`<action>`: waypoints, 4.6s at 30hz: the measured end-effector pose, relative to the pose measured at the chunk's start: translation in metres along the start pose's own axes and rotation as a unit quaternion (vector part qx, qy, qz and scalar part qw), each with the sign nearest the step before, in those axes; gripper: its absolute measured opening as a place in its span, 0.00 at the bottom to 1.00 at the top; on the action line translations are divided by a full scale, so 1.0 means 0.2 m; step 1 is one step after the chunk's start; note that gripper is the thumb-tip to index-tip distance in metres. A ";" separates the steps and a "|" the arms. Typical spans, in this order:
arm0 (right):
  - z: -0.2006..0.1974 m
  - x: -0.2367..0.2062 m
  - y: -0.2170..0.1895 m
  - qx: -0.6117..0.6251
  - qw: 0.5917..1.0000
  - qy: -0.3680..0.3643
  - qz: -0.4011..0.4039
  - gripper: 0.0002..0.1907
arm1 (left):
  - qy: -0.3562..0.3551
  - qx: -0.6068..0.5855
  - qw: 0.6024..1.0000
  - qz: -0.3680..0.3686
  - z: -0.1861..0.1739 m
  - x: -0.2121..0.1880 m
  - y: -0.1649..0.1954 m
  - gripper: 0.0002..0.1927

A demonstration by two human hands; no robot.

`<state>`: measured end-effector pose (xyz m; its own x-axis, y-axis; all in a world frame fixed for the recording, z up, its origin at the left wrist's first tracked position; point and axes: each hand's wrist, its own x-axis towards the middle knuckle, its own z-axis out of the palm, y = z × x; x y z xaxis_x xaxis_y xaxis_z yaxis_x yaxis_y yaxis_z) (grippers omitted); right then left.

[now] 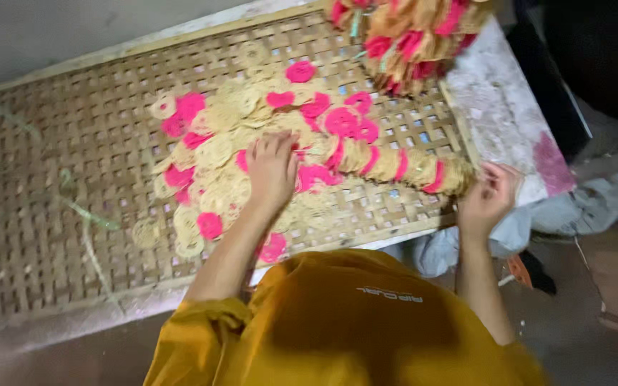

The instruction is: The person assembles decorative items by picking up beige and pink coiled pieces from a woven tray and tying them together with green string. They then place the finished bundles onto a growing stack on the right side of the tray.

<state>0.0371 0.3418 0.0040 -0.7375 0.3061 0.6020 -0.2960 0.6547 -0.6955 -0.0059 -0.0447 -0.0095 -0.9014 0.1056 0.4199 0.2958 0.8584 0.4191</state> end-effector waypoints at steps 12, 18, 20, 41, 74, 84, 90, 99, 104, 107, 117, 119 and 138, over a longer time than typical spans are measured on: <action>0.97 0.06 -0.63 -0.073 0.896 -0.378 -0.220 0.08 | -0.094 0.046 0.994 0.008 -0.01 0.17 -0.06 0.09; 0.95 0.04 -0.56 -0.023 0.906 -0.394 -0.154 0.05 | -0.107 -0.073 0.992 -0.015 -0.11 0.11 -0.12 0.16; 0.93 0.03 -0.54 0.024 0.926 -0.353 -0.128 0.05 | -0.040 -0.098 0.994 0.040 -0.11 0.03 -0.15 0.35; 0.87 -0.07 -0.65 0.059 0.947 -0.295 -0.115 0.04 | -0.044 -0.568 0.741 -0.356 0.04 -0.05 -0.24 0.21; 0.84 -0.01 -0.54 0.033 0.958 -0.258 -0.122 0.05 | -0.147 -0.282 0.948 -0.011 -0.18 0.12 0.11 0.21; 0.89 -0.03 -0.52 0.091 0.956 -0.268 -0.079 0.05 | -0.248 -0.080 0.964 -0.059 -0.26 -0.11 -0.13 0.34; 0.91 -0.08 -0.60 0.055 0.944 -0.302 -0.119 0.04 | -0.146 -0.692 0.624 -0.331 -0.01 -0.02 -0.31 0.24; 0.91 -0.06 -0.65 0.021 0.959 -0.250 -0.134 0.04 | -0.123 -0.827 0.446 -0.320 0.09 0.05 -0.26 0.28; 0.92 -0.06 -0.64 0.001 0.958 -0.241 -0.153 0.04 | -0.119 -0.811 0.483 -0.308 0.09 0.07 -0.23 0.28; 0.93 -0.06 -0.63 -0.002 0.959 -0.237 -0.156 0.04 | -0.117 -0.793 0.500 -0.329 0.13 0.06 -0.24 0.28; 0.98 -0.07 -0.58 -0.007 0.956 -0.254 -0.146 0.04 | -0.126 -0.741 0.562 -0.346 0.17 0.08 -0.18 0.26; 0.97 -0.07 -0.58 0.001 0.959 -0.242 -0.150 0.04 | -0.142 -0.742 0.568 -0.328 0.18 0.08 -0.18 0.25; 0.92 -0.05 -0.60 -0.001 0.964 -0.211 -0.160 0.04 | -0.100 -0.764 0.515 -0.377 0.13 0.12 -0.15 0.25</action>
<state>-0.0309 0.1329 0.0101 -0.7899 -0.2194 0.5726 -0.5485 0.6705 -0.4996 -0.0447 -0.0554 -0.0321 -0.9117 0.2113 -0.3522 -0.3950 -0.6863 0.6107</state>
